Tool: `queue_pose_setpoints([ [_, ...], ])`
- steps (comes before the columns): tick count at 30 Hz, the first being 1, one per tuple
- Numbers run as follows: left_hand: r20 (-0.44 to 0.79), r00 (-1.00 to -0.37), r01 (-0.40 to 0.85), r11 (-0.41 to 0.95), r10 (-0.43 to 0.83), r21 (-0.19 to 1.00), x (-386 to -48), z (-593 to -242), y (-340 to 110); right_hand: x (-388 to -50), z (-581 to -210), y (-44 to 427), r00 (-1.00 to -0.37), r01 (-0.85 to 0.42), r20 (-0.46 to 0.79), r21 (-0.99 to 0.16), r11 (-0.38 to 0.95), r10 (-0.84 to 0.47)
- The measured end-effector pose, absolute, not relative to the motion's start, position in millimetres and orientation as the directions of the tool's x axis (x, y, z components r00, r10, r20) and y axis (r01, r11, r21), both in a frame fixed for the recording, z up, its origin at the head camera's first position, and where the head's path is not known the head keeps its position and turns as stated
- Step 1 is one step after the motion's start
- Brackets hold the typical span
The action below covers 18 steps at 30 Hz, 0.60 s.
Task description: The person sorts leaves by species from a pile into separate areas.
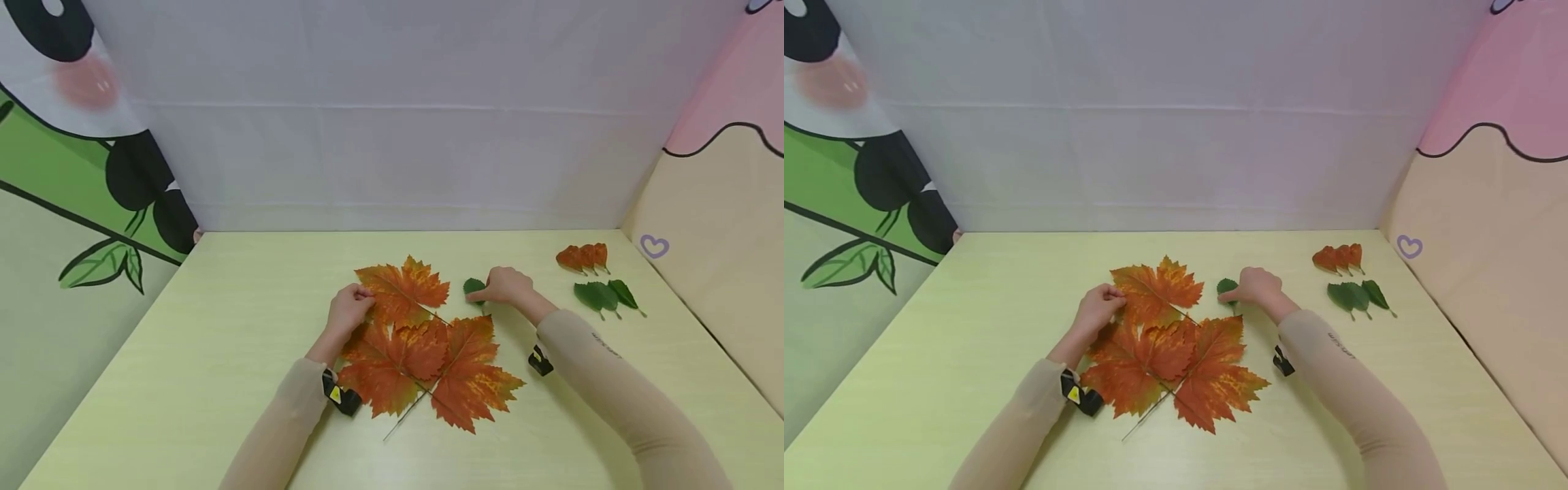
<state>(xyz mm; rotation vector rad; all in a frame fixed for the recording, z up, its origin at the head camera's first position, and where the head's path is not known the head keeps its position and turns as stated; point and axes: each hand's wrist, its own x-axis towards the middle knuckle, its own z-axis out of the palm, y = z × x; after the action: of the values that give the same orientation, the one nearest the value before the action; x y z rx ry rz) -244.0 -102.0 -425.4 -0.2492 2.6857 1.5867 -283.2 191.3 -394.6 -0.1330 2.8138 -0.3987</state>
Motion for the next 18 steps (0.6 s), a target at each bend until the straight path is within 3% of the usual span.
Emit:
queue_pose_setpoints([
  [7,-0.110,-0.988,-0.149,0.451,-0.111,0.880,-245.5,-425.4,-102.7,-286.3,-398.5,189.3,-0.947,-0.033,-0.300,-0.271,0.962,-0.117],
  [18,-0.072,-0.991,-0.119,0.483,-0.116,0.867,-242.3,-414.0,-95.1,-288.7,-403.4,200.1,-0.952,0.003,-0.284,-0.387,0.922,-0.116],
])
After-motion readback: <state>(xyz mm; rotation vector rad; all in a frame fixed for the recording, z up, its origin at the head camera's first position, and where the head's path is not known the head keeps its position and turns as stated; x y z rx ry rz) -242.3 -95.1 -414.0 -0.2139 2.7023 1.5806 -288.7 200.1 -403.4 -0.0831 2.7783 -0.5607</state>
